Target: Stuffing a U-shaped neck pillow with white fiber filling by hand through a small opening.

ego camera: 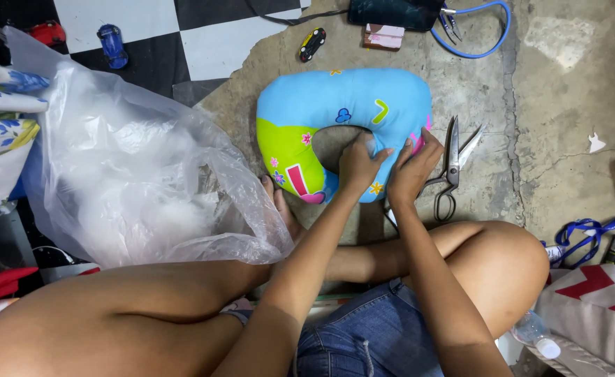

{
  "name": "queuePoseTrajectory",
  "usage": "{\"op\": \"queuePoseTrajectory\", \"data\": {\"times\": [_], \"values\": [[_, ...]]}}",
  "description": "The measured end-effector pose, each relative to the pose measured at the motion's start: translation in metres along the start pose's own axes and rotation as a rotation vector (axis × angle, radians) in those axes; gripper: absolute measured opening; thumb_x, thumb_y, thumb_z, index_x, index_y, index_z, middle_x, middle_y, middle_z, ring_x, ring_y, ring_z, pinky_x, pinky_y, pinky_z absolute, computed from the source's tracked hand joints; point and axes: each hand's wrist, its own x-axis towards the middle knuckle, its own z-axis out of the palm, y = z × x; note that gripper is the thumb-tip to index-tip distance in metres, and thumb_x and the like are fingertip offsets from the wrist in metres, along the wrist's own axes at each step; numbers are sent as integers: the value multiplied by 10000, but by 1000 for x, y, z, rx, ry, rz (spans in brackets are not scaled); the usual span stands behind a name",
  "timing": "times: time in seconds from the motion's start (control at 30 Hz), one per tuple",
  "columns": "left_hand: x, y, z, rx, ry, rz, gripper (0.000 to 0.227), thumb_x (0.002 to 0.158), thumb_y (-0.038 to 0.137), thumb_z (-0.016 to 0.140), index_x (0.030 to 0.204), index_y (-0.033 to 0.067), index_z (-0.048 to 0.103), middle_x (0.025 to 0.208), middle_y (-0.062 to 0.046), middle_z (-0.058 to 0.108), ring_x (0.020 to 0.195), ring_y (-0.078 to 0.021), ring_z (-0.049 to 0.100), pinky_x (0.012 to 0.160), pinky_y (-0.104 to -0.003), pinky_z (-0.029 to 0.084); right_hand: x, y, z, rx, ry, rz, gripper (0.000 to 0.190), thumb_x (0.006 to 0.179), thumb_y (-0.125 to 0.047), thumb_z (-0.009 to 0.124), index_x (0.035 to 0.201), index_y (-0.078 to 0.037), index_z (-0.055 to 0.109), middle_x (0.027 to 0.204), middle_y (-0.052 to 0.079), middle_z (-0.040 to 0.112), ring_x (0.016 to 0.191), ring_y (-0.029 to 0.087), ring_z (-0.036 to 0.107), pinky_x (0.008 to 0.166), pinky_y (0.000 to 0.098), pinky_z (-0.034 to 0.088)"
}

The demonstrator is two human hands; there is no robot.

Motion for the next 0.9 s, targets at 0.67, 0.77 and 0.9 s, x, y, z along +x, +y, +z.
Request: {"op": "queuePoseTrajectory", "data": {"times": [0.67,0.77,0.9], "values": [[27,15,1,-723,-302,-295,541,827,500,805,624,158,437,571,35,373,513,-126,430,488,-245,308,-5,-30,-17,153,-87,53,399,1176,-263,377,1499,-30,399,1314,184,400,1272,446,470,1131,577,351],[38,-8,16,-936,-316,-324,367,858,326,844,855,84,568,763,-38,554,692,-160,580,634,-288,455,-5,-28,-16,140,-90,48,414,1178,-278,376,1519,-43,386,1347,176,389,1296,439,464,1143,569,346],[52,-50,41,-1222,-456,-397,520,921,103,839,1348,-57,590,1202,-164,718,1105,-302,710,924,-461,621,-8,-26,-12,96,-90,32,428,1176,-268,364,1539,-41,354,1351,175,387,1288,429,475,1125,572,367]]}}
